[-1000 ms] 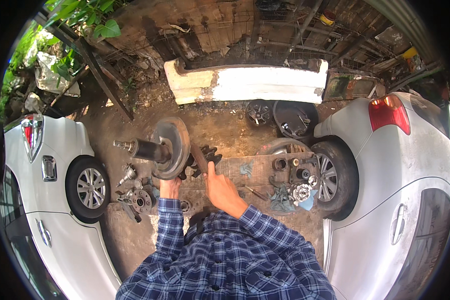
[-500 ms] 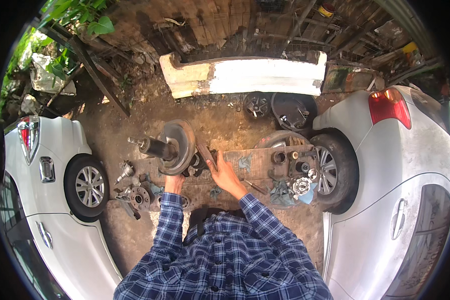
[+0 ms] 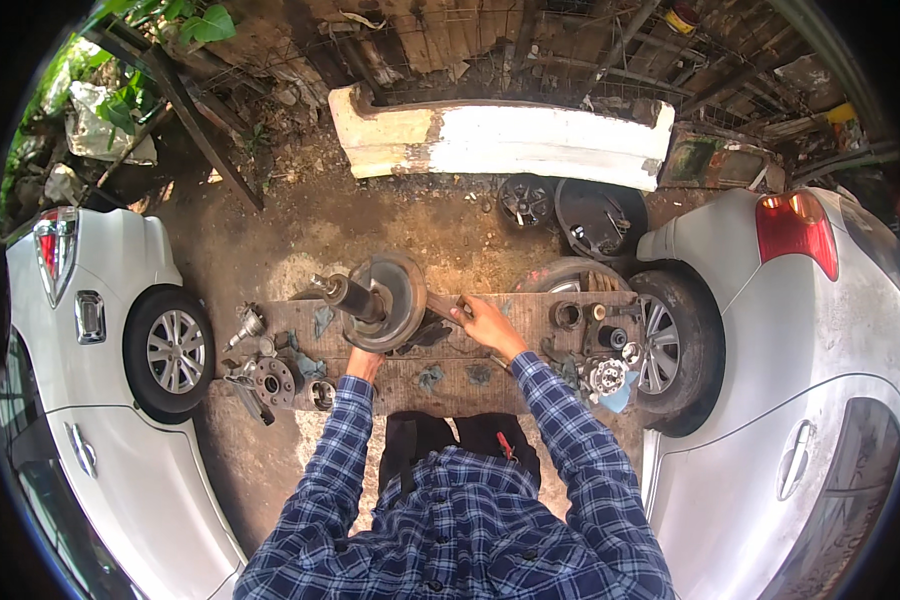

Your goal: The person cleans and assembles a car shock absorber and brake assembly on a wooden workbench. They use a wire brush to scrub the shock absorber body, then fit a rubber boot onto the shaft and attach the brake assembly to the top. The person handles the components by hand and with the brush, placing them on the bench between steps.

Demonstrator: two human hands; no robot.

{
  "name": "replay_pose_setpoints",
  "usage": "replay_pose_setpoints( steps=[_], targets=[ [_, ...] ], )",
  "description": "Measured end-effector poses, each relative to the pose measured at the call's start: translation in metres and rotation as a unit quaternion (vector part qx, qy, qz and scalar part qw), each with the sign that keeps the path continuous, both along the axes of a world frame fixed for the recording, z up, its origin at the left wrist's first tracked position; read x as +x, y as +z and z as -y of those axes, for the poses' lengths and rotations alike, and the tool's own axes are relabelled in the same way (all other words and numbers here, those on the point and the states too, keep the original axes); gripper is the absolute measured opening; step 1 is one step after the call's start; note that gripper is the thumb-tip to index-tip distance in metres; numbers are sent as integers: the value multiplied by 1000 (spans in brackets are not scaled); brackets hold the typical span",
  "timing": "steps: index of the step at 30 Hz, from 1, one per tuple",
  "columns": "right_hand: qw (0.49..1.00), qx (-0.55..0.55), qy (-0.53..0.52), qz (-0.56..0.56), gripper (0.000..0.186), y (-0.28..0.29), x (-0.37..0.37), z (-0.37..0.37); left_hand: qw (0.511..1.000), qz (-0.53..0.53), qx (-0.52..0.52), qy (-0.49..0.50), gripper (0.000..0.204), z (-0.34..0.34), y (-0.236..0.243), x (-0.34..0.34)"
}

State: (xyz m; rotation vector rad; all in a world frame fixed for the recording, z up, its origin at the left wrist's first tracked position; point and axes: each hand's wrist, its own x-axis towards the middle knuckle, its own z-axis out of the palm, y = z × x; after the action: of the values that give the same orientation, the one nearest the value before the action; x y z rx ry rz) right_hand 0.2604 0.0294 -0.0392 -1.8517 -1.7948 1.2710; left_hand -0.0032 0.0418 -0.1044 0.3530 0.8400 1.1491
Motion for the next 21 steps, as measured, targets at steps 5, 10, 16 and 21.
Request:
replay_pose_setpoints(
  steps=[5, 10, 16, 21],
  targets=[
    [992, 15, 100, 82, 52, -7, 7, -25, 999, -6, -48, -3, 45, 10, -14, 4],
    [975, -7, 179, 134, 52, -26, 10, -40, 998, -23, -61, -6, 42, 31, -37, 6],
    [969, -14, 194, 153, 46, -51, 8, -44, 996, 13, -85, 7, 40, 39, -71, 11],
    [977, 29, 165, 132, 43, -78, 9, -35, 994, -52, -90, -33, 40, 24, -98, 8]
  ],
)
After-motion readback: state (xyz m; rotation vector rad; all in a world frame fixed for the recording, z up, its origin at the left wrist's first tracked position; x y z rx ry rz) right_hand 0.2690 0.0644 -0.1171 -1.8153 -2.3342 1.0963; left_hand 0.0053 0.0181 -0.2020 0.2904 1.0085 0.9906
